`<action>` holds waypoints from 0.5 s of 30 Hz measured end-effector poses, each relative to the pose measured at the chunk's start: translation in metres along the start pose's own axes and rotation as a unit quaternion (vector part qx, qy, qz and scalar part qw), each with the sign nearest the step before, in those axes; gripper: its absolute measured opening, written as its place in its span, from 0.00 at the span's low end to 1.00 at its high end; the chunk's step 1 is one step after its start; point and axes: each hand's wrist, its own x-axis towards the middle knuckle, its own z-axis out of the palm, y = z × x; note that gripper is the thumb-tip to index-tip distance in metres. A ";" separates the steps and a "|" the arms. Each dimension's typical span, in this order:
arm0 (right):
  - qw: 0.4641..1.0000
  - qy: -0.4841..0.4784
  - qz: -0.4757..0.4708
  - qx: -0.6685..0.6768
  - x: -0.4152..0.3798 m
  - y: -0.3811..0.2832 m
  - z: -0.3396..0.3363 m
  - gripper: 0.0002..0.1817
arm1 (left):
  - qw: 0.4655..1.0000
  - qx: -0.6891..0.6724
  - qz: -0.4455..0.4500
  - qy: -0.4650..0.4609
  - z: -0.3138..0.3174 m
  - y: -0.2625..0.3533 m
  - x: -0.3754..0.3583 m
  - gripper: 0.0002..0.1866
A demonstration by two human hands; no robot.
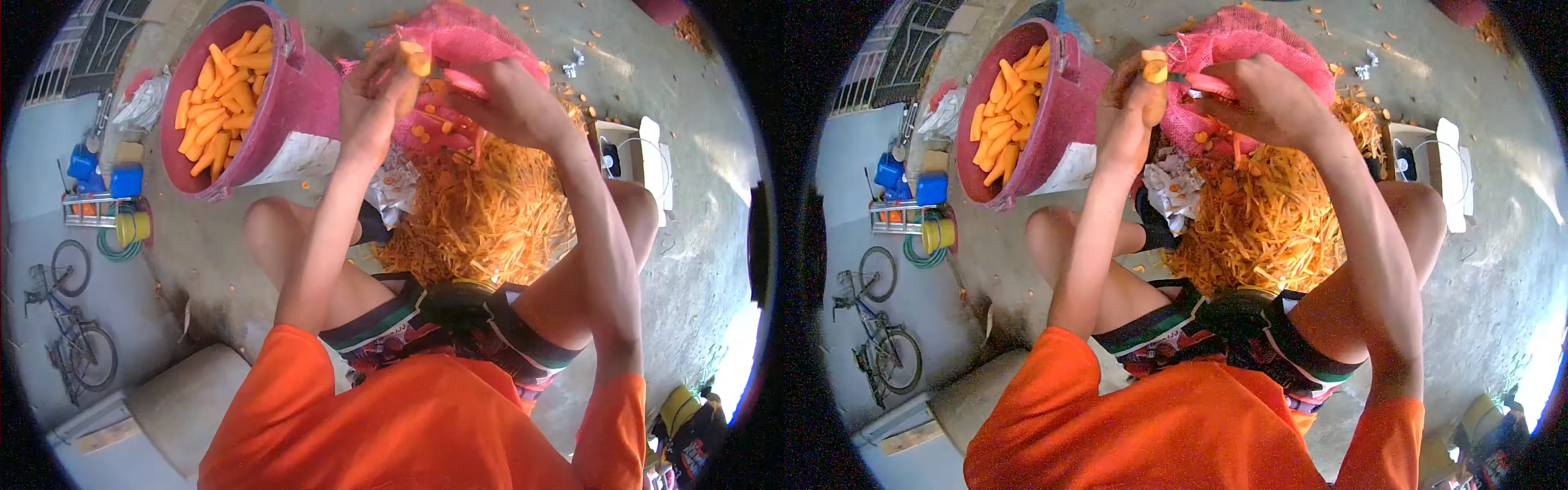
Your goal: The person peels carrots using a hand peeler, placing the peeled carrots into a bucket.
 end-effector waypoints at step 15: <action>0.998 -0.036 0.055 -0.023 -0.001 0.025 0.010 0.11 | 0.974 0.072 0.188 -0.109 -0.018 0.038 -0.019 0.16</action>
